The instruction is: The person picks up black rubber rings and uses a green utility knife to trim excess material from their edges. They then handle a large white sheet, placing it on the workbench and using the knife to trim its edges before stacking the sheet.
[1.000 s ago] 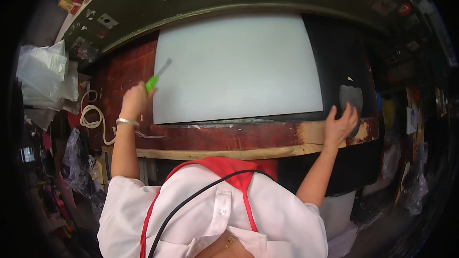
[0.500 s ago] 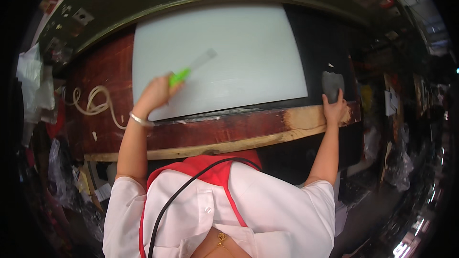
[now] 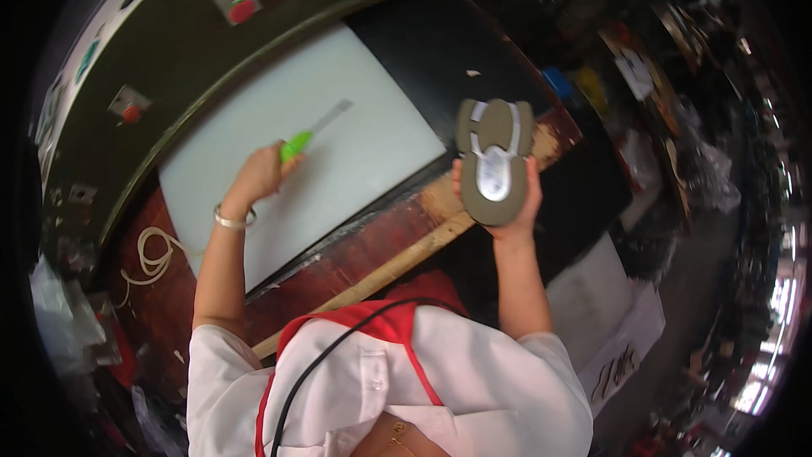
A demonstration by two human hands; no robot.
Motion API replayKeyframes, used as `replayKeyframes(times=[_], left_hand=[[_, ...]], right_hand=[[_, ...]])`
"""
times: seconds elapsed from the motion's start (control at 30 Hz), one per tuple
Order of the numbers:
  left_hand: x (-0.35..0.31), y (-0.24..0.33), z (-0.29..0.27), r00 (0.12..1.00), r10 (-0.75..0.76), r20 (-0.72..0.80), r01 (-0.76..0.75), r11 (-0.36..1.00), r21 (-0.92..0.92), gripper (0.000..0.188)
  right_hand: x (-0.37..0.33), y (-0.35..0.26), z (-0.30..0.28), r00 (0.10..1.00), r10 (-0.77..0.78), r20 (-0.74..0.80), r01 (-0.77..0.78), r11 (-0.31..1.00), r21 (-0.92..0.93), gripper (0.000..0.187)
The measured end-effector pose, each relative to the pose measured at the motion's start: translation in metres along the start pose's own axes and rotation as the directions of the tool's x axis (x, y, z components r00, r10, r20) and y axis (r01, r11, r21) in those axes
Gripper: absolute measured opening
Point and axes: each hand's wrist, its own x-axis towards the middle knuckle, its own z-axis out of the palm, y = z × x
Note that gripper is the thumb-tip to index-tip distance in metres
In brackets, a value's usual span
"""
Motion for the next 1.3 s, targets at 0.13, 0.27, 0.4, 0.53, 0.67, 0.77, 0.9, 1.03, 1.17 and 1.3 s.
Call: replayKeyframes(times=[0.13,0.27,0.4,0.53,0.67,0.77,0.9,1.03,1.17,1.3], left_hand=[[-0.026,0.078,0.015,0.842,0.385,0.378,-0.324,0.921,-0.217,0.048],[-0.023,0.109,-0.014,0.994,-0.107,0.004,0.103,0.964,0.246,0.051],[-0.039,0.118,-0.009,0.7,0.448,0.556,-0.375,0.893,-0.248,0.052],[-0.042,0.082,0.004,0.966,-0.246,-0.081,0.258,0.936,0.241,0.049],[-0.107,0.042,-0.011,0.873,0.09,0.48,0.001,0.983,-0.186,0.05],[-0.166,-0.016,-0.04,0.769,-0.586,-0.256,0.639,0.695,0.329,0.048],[-0.231,-0.057,-0.055,0.733,-0.629,-0.258,0.675,0.631,0.381,0.045],[-0.28,-0.07,-0.068,0.849,-0.517,0.107,0.528,0.827,-0.195,0.042],[-0.357,-0.108,-0.097,0.282,-0.863,-0.42,0.939,0.158,0.306,0.048],[-0.447,-0.148,-0.089,0.496,-0.833,0.245,0.861,0.434,-0.265,0.053]], right_hand=[[0.022,0.011,-0.012,0.983,-0.137,0.122,0.144,0.988,-0.059,0.081],[0.03,0.011,-0.015,0.999,-0.033,-0.018,0.035,0.992,0.122,0.077],[0.042,0.017,-0.017,0.999,-0.019,0.031,0.014,0.988,0.152,0.074],[0.05,0.025,-0.03,0.996,0.034,0.08,-0.038,0.998,0.052,0.071],[0.056,0.037,-0.025,0.993,0.106,0.042,-0.092,0.964,-0.25,0.057],[0.065,0.051,0.003,0.983,0.002,0.183,0.11,0.795,-0.596,0.048],[0.087,0.087,0.056,0.962,0.045,0.271,0.225,0.436,-0.872,0.065],[0.112,0.142,0.1,0.864,0.092,0.495,0.503,-0.134,-0.854,0.068],[0.128,0.212,0.128,0.816,0.154,0.557,0.563,-0.429,-0.706,0.072],[0.13,0.276,0.13,0.831,0.108,0.546,0.482,-0.631,-0.608,0.073]])
